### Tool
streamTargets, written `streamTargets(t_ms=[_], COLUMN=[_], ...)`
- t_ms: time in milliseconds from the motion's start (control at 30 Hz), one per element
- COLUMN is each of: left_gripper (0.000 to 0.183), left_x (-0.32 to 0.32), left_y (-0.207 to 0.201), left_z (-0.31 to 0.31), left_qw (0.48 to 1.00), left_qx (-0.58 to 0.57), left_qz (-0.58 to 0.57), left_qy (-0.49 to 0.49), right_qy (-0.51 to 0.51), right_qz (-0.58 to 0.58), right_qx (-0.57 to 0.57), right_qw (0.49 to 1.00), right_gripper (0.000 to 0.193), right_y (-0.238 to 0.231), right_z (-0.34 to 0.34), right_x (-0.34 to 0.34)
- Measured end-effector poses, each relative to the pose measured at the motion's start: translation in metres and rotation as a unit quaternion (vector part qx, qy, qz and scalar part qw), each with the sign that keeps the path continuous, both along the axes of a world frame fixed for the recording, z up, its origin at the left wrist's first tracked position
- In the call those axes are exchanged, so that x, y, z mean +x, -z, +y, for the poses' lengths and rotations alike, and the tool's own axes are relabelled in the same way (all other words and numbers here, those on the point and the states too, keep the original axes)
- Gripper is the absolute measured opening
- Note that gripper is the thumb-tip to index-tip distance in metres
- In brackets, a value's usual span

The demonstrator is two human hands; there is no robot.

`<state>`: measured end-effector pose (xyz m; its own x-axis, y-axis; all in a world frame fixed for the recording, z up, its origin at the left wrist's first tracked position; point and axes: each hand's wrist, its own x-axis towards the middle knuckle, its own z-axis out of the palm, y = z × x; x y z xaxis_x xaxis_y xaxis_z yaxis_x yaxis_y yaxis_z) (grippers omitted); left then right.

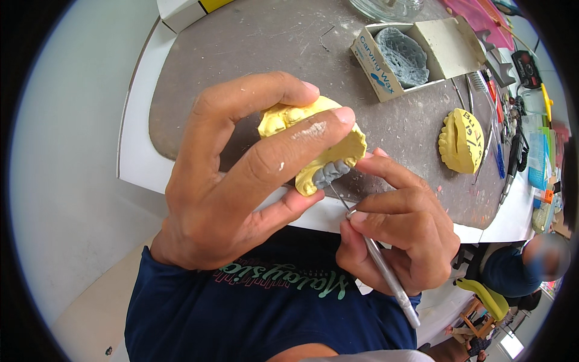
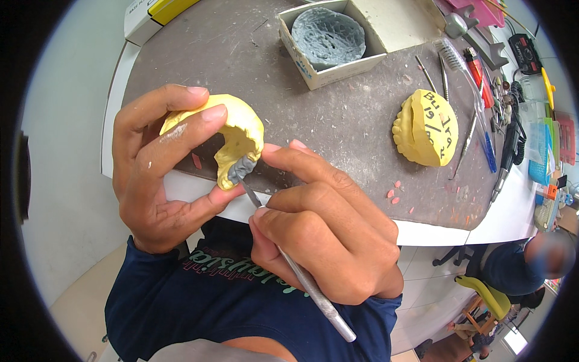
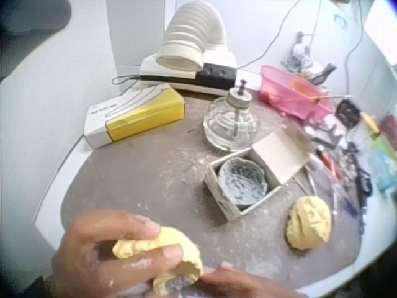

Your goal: The person carves a yellow wax dental model using a metal carving tool. They hold the model in one hand and carefully shape the inner surface with the tool in the other hand, repeatedly adjusting the model's orientation to access different areas.

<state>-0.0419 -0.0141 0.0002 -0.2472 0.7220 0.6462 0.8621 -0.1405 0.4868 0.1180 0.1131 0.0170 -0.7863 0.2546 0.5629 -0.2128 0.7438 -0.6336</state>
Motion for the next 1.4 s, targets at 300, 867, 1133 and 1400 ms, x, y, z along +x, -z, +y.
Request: streamTargets(t_ms=[300,867,1133,1400], left_gripper=[0.063,0.064,0.070,0.072], left_x=[-0.001,0.000,-0.002,0.001], left_y=[0.002,-0.006,-0.014,-0.011], left_z=[0.000,-0.002,-0.003,-0.007], left_qw=[1.000,0.999,0.991,0.982], left_qx=[0.000,-0.028,-0.070,-0.079], left_qz=[-0.003,-0.008,-0.107,-0.165], left_qy=[0.000,-0.012,0.030,0.053], right_qy=[0.001,-0.009,-0.019,-0.039], right_qz=[0.003,0.005,0.063,0.056], right_qx=[0.005,-0.012,-0.099,-0.036], right_qw=[1.000,1.000,0.993,0.997], right_gripper=[0.024,0.020,0.022,0.027], right_y=[0.002,-0.001,0.002,0.000], right_z=[0.001,0.004,-0.002,0.000], right_x=[0.000,0.004,0.012,0.010])
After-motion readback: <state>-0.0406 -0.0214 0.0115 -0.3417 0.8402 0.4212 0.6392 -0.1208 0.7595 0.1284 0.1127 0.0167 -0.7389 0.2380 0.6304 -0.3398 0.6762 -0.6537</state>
